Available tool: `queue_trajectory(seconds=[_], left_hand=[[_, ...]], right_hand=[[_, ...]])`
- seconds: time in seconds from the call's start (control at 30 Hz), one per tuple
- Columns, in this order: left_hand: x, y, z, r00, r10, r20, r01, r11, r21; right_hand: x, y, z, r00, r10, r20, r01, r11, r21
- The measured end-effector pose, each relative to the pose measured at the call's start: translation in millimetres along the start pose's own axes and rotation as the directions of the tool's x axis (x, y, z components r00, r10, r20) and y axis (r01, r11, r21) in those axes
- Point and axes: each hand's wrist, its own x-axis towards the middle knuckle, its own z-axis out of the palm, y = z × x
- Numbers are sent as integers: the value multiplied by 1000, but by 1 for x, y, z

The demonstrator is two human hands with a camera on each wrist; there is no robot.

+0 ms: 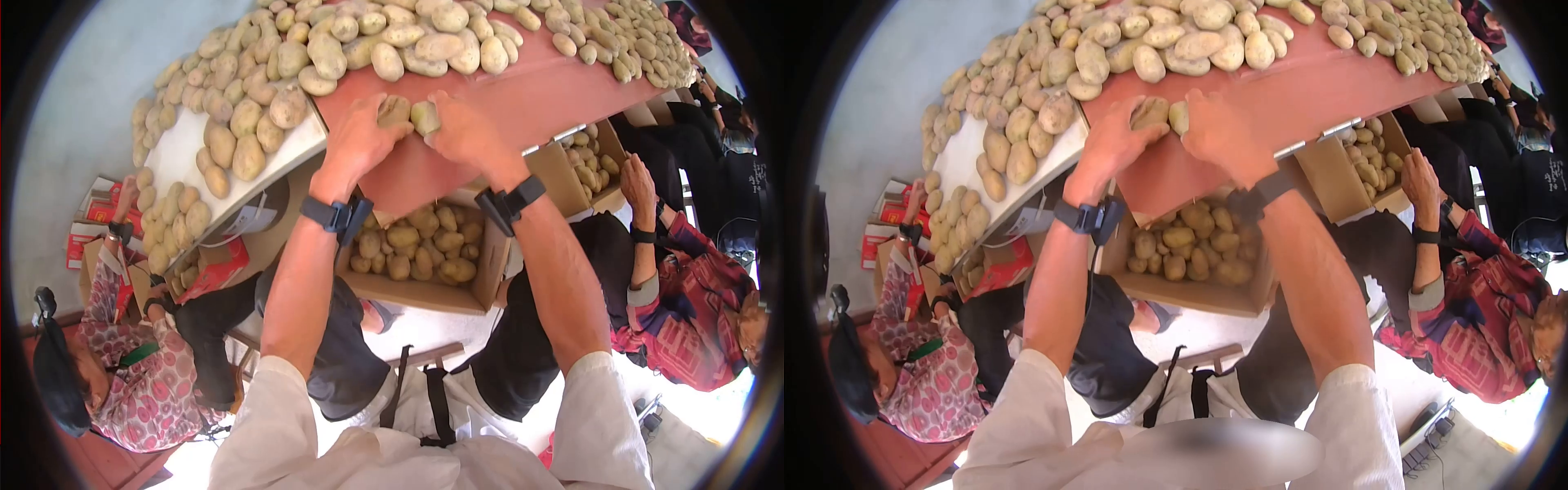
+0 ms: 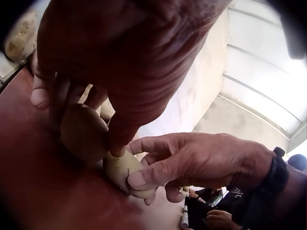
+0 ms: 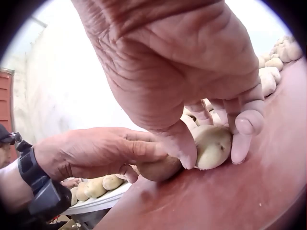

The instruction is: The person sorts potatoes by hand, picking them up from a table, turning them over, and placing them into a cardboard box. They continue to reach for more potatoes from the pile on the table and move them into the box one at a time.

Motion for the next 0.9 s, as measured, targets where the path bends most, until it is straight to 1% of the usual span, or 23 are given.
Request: queue_trajectory(seconds=[0.03,0.07,0.13,0.2,0.27,0.33,0.4,0.53,0.73,0.9], left_hand=[[-3,2,0,1000,25,7,-25,1000,19],[-4,2,0,1000,4,26,-5,1000,11],[-1,0,0,998,61,24,-63,994,89],[-1,1,2,999,34,41,-37,996,83],[-2,1,2,996,27,83,-38,991,131],[-5,0,1,995,30,97,-44,989,144],[-7,1,-1,992,13,129,-26,995,98],[-11,-1,-8,981,2,192,-26,992,126],[-37,-4,-29,978,-72,197,40,986,160],[-61,-13,-40,982,-92,167,75,991,107]], right_hand=[[-2,-3,-1,1000,7,26,-7,1000,4],[-4,-3,-4,998,4,55,-3,1000,-24],[-13,-7,-9,995,10,103,-5,999,-46],[-18,-11,-14,988,9,153,4,996,-84],[-24,-15,-25,980,-13,200,28,997,-71],[-29,-15,-24,969,-35,246,50,997,-53],[-24,-12,-20,966,-61,252,75,996,-44],[-22,-9,-15,956,-101,276,112,993,-22],[-25,-13,-16,972,-81,219,82,997,4],[-29,-16,-18,975,-57,216,59,998,-2]])
